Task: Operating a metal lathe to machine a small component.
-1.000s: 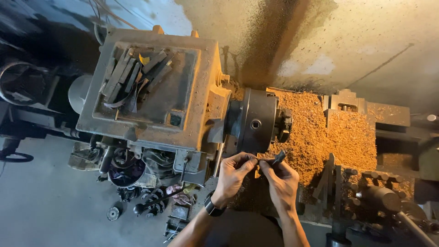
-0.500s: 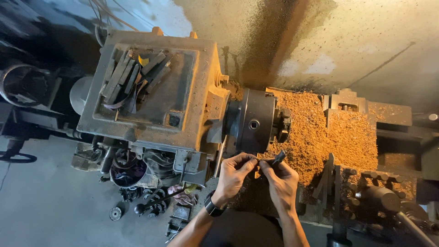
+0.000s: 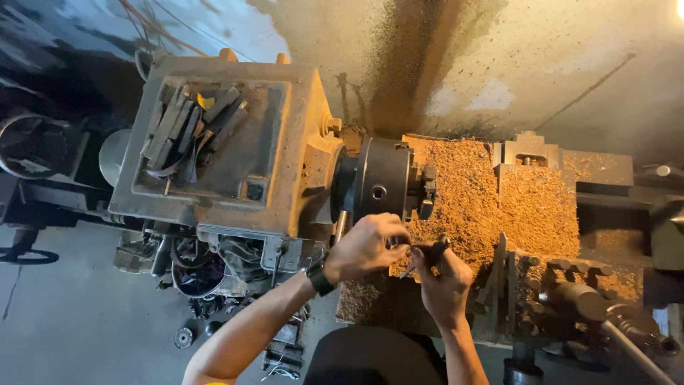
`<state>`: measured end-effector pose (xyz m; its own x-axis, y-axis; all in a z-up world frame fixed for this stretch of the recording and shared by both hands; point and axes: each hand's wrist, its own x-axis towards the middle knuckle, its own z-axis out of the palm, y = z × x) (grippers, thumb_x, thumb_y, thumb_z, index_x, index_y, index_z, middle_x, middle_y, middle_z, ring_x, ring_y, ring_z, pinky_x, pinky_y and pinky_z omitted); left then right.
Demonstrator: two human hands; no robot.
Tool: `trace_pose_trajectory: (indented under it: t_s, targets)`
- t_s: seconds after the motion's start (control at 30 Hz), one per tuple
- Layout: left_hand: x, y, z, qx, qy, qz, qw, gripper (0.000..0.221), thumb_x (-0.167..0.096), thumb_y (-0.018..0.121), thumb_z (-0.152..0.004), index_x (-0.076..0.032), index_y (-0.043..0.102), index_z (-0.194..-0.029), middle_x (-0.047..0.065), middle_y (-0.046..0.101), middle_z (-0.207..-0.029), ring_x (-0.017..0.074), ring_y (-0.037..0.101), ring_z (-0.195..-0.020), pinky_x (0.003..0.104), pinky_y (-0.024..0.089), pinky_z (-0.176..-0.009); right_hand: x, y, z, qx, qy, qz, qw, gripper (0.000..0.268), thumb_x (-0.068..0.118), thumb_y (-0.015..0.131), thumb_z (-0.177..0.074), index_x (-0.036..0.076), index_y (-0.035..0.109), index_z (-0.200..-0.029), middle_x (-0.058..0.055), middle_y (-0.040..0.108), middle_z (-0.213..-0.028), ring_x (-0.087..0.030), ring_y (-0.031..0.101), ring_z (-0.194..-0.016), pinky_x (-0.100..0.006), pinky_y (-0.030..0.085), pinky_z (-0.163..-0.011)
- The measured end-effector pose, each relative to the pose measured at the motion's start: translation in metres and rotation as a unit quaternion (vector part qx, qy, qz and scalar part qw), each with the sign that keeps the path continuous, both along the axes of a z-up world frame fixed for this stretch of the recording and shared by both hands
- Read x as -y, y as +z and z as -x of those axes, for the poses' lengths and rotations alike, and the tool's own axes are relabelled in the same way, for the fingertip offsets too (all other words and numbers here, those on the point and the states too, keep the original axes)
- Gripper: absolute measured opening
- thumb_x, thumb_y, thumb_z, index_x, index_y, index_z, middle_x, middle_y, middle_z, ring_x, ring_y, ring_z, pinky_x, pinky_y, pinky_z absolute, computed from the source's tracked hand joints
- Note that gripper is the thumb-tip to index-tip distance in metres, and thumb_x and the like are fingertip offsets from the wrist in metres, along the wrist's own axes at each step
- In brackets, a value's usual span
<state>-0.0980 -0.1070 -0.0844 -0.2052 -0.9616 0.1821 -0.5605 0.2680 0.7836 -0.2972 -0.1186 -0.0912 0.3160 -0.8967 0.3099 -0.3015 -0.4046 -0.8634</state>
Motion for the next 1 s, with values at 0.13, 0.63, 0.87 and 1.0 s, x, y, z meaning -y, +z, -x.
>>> trace_pose_trajectory:
  t_s: [0.13,0.63,0.87,1.0]
  targets:
    - [0.021,0.003,0.006,0.009,-0.015,-0.043,0.999,0.012,-0.018,0.074,-0.089,-0.008,0.073,-0.095,0.007,0.071,-0.093,0.0216,0.066,-0.080,0.036,0.056,-0.073,0.020,-0.009,0.020,0.046,-0.031,-0.161,0.985,0.017,0.013,0.071,-0.094,-0.001,0.076,-0.103,-0.011,0.075,-0.080,-0.015,0.067,-0.067,-0.027,0.051,-0.057]
    - [0.084,-0.043,0.035,0.307,0.159,0.147,0.927,0.006,-0.011,0.068,-0.079,-0.007,0.071,-0.076,0.008,0.067,-0.087,0.0268,0.063,-0.108,0.069,0.026,-0.117,0.095,-0.065,0.017,0.072,-0.150,0.011,0.986,0.031,0.030,0.062,-0.106,0.003,0.076,-0.106,-0.012,0.078,-0.086,-0.015,0.069,-0.059,-0.027,0.052,-0.051]
    - [0.088,-0.055,0.034,0.299,0.165,0.152,0.927,0.015,-0.007,0.063,-0.085,-0.006,0.069,-0.072,0.007,0.066,-0.080,0.0251,0.063,-0.107,0.069,0.027,-0.118,0.107,-0.039,0.004,-0.021,-0.055,0.167,0.984,0.020,0.017,0.065,-0.106,-0.001,0.075,-0.104,-0.014,0.076,-0.088,-0.018,0.072,-0.069,-0.031,0.059,-0.057]
    - [0.085,-0.050,0.036,0.303,0.169,0.158,0.925,0.019,-0.007,0.062,-0.089,-0.006,0.069,-0.072,0.007,0.066,-0.081,0.0249,0.062,-0.106,0.068,0.028,-0.119,0.136,-0.044,0.000,-0.161,0.036,0.117,0.979,0.023,0.015,0.060,-0.108,-0.001,0.073,-0.097,-0.014,0.073,-0.079,-0.016,0.064,-0.054,-0.031,0.052,-0.045]
